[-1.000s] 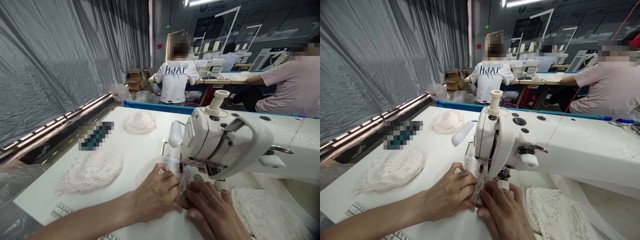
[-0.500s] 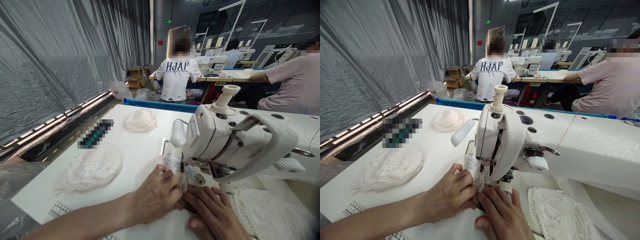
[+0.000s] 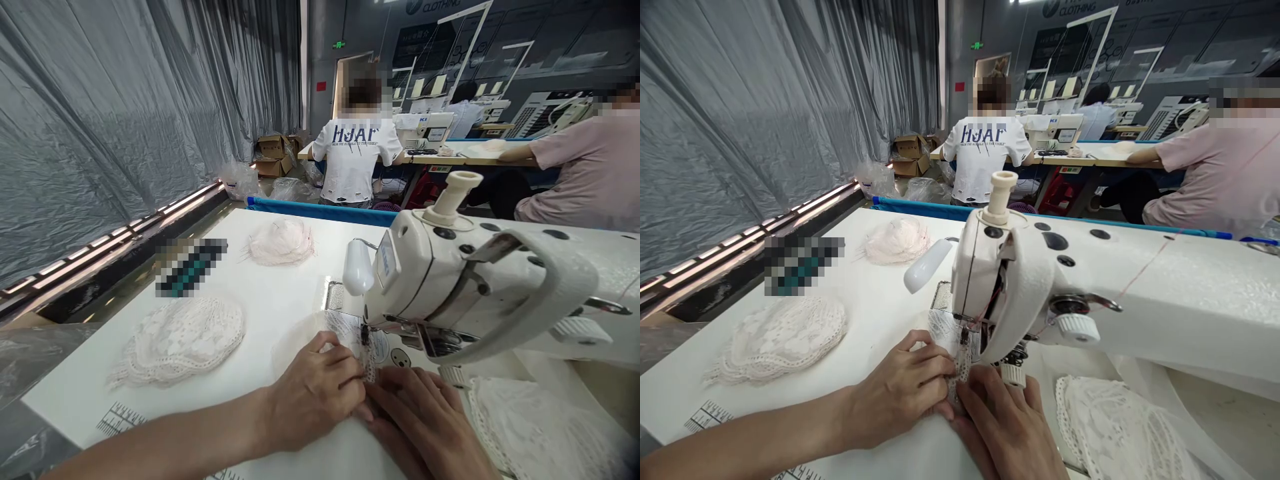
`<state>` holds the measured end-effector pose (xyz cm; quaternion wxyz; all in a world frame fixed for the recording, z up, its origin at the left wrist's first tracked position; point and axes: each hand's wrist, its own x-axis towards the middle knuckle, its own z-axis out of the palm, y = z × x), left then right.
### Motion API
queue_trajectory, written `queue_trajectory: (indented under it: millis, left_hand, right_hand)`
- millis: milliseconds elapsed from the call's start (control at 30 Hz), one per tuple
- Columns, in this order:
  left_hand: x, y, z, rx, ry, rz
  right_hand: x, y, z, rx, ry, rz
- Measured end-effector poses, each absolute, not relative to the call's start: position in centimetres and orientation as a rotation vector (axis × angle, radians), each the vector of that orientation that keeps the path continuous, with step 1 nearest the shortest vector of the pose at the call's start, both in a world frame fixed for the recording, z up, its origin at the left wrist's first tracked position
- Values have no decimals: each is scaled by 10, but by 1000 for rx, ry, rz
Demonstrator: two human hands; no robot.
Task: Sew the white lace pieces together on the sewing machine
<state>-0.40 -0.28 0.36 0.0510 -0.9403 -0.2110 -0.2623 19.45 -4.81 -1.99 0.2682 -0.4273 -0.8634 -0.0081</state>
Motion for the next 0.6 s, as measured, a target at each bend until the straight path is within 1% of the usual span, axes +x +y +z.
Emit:
queue_trajectory:
  millis: [100,267,467,600]
  left_hand:
    - [-5,-4,5,-2876,-710,-751]
    - [-4,-5,6,-2899,-771,-704]
    - [-5,-7,8,-2937,-802,-611]
    - [-4,-6,8,-2932,-831,-604]
  right_hand:
    - [197,-47,-19,-1113,-2361,-55]
    - [199,-43,-15,-996,-2410,-225]
    - [203,-41,-8,-959,-2446,-370]
    - [205,-39,-10,-1019,-2458,-478]
